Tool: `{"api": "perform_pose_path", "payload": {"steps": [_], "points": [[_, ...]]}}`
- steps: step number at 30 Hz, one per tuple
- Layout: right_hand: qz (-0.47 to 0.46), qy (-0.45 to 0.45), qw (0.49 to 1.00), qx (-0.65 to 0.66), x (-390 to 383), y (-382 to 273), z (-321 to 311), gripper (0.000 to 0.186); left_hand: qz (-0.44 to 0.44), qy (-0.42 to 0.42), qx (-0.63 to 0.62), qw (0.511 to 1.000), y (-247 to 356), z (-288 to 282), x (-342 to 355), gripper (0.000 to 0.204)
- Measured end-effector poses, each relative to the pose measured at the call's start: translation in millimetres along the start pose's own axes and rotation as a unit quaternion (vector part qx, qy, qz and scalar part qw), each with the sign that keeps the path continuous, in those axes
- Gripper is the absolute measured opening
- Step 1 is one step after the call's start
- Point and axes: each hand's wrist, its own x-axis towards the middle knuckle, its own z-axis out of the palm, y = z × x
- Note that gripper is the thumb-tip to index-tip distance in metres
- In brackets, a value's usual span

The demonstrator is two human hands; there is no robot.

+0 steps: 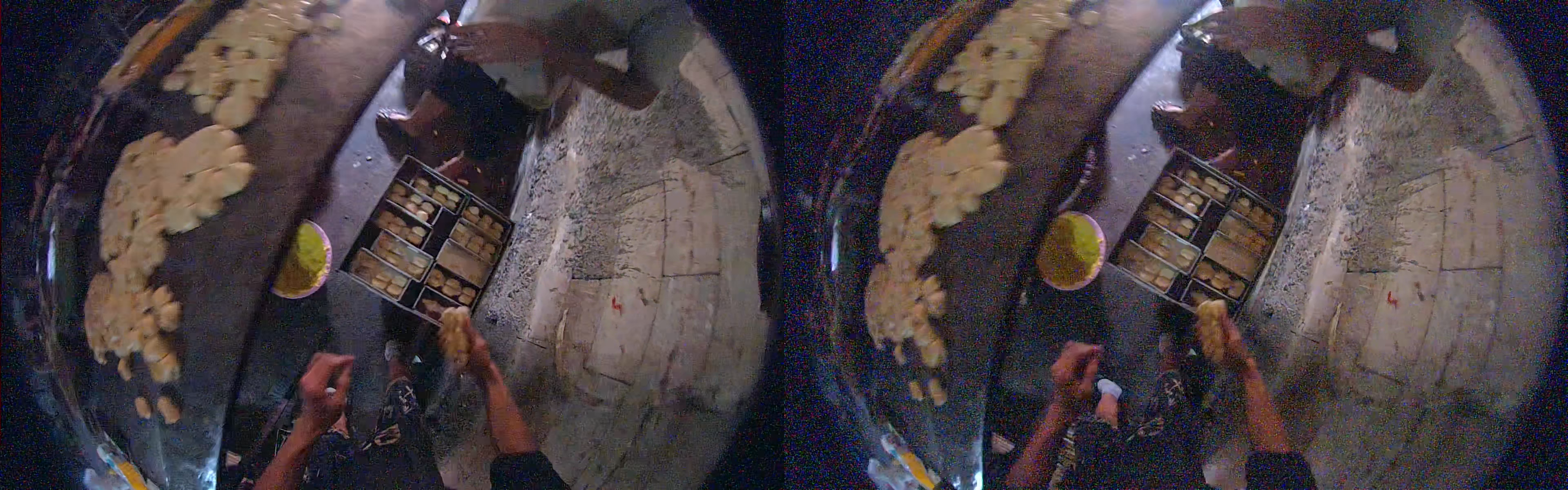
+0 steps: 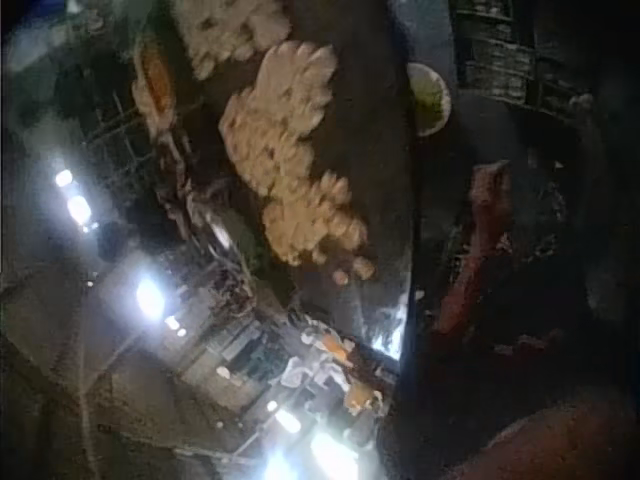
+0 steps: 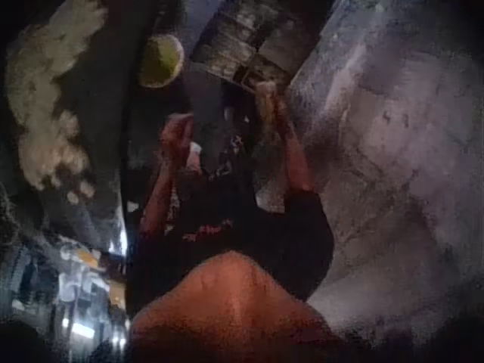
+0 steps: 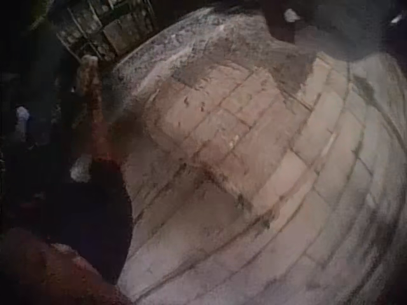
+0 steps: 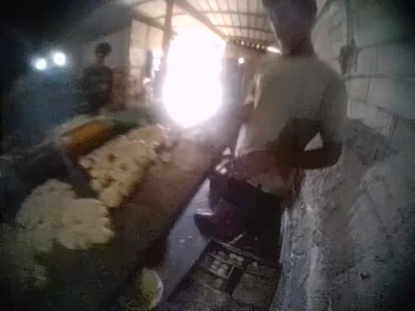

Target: Preparing and filling dough buns with chocolate or jam and placing them onto bakery trays.

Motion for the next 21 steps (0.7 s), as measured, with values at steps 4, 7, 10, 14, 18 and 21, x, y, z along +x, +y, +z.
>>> {"api": "perform_pose_path", "payload": {"steps": [4,7,10,14,18,21], "points": [[-0.183,0.125,0.882,-0.416,87.0,-79.4,-76.5,0.044,0.012,-0.136,0.0,0.991,-74.4,170.5,85.5,0.013],[-0.238,0.066,0.669,-0.701,163.1,-101.6,-133.7,0.044,-0.025,-0.237,0.025,0.971,-106.0,277.0,147.4,0.018],[-0.239,0.098,0.596,-0.76,207.2,-97.6,-203.5,0.049,0.018,-0.249,0.03,0.968,-145.2,364.4,190.9,0.021],[-0.309,0.139,0.55,-0.763,207.8,-77.4,-246.5,0.049,0.054,-0.315,0.115,0.941,-182.2,411.9,216.6,0.033],[-0.242,0.103,0.556,-0.789,199.2,-87.2,-241.8,0.045,0.203,-0.284,0.139,0.927,-214.4,436.2,221.8,0.04],[-0.231,0.071,0.584,-0.775,202.0,-92.0,-243.2,0.04,0.181,-0.313,0.206,0.909,-215.5,450.4,218.6,0.04]]}}
